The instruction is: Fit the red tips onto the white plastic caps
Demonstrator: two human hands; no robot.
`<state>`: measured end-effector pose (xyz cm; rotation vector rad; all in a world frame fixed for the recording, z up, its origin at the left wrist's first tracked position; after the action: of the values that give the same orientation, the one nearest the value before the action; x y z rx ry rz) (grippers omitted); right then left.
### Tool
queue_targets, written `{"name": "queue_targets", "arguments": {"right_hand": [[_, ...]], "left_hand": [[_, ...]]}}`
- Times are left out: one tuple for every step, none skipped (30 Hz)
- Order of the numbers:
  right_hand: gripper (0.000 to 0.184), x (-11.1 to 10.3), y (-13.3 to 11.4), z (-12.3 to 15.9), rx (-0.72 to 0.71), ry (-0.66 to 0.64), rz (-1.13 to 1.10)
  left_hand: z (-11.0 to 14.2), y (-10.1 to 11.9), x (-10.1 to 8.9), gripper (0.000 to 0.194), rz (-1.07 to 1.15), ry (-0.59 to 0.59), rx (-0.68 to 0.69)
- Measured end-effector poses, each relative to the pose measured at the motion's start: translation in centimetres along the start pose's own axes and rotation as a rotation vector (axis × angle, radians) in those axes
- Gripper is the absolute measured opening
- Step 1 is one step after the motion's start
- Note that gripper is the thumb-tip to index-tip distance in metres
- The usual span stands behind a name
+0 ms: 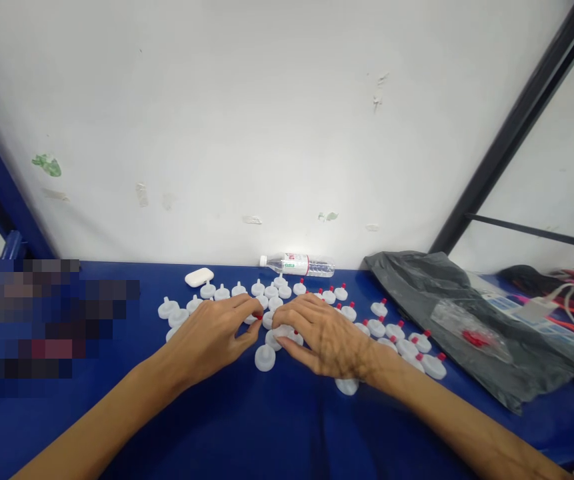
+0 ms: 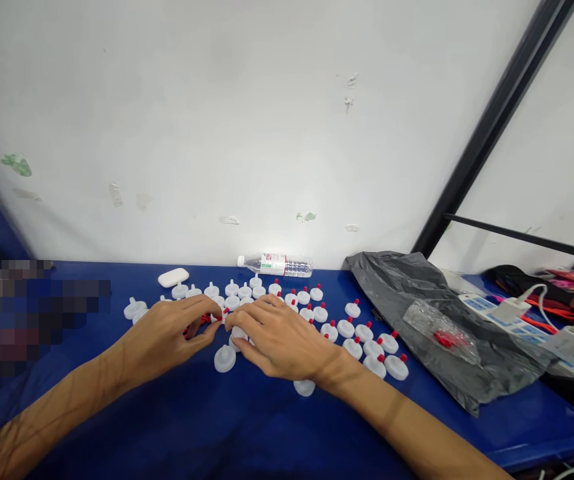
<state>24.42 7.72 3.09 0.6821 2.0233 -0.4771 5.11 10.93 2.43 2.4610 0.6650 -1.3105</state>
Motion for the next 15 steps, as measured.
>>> {"name": "queue_targets", "arguments": {"right_hand": [[0.016,-0.01,0.01,0.01,-0.001,0.002,0.0],[0.016,-0.01,0.03,0.01,0.0,-0.002,0.002],[0.016,-0.02,0.07,0.01,0.005,-0.01,0.007],[0.017,-0.03,0.09,0.01,0.009,-0.018,0.012],[0.017,-0.05,0.11,0.0,0.012,-0.023,0.017],[0.017,-0.08,0.1,-0.01,0.011,-0.024,0.02],[0.016,-0.1,0.09,-0.02,0.008,-0.022,0.02],[0.016,-0.12,0.08,-0.03,0.004,-0.016,0.019],[0.016,-0.13,0.09,-0.04,0.002,-0.01,0.016],[0.017,-0.11,0.14,-0.04,0.004,-0.007,0.017],[0.018,-0.09,0.2,-0.03,0.007,-0.004,0.021],[0.018,-0.06,0.27,-0.02,0.011,-0.004,0.027],[0.019,-0.03,0.35,0.0,0.014,-0.004,0.033],[0.019,0.0,0.41,0.02,0.015,-0.007,0.039],[0.019,0.01,0.47,0.04,0.016,-0.011,0.044]], "left_hand": [[0.03,-0.03,-0.04,0.009,-0.004,0.015,-0.001],[0.04,-0.06,-0.09,0.01,-0.008,0.027,0.001],[0.04,-0.09,-0.13,0.011,-0.01,0.036,0.009],[0.04,-0.13,-0.16,0.013,-0.011,0.042,0.022],[0.03,-0.17,-0.18,0.015,-0.01,0.045,0.038],[0.03,-0.22,-0.19,0.017,-0.009,0.046,0.054],[0.03,-0.27,-0.2,0.019,-0.008,0.046,0.071],[0.03,-0.33,-0.19,0.021,-0.005,0.043,0.085],[0.05,-0.37,-0.17,0.023,-0.002,0.039,0.097],[0.07,-0.4,-0.14,0.023,0.001,0.034,0.106],[0.09,-0.4,-0.11,0.024,0.004,0.029,0.114],[0.11,-0.38,-0.08,0.024,0.006,0.025,0.119],[0.14,-0.34,-0.05,0.024,0.007,0.023,0.123],[0.16,-0.3,-0.02,0.025,0.006,0.022,0.125],[0.18,-0.26,-0.01,0.025,0.004,0.023,0.124]]}}
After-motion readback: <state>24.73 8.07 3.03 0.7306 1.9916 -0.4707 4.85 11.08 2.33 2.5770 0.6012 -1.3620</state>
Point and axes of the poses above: each hand's wrist, its own z-axis away from the middle knuckle, its own x-axis out of the palm, y = z × x, the point moved 3 cm from there along -z, towards the middle knuckle, and after that the axes turned 9 degrees about x, right-handed, at the moved point
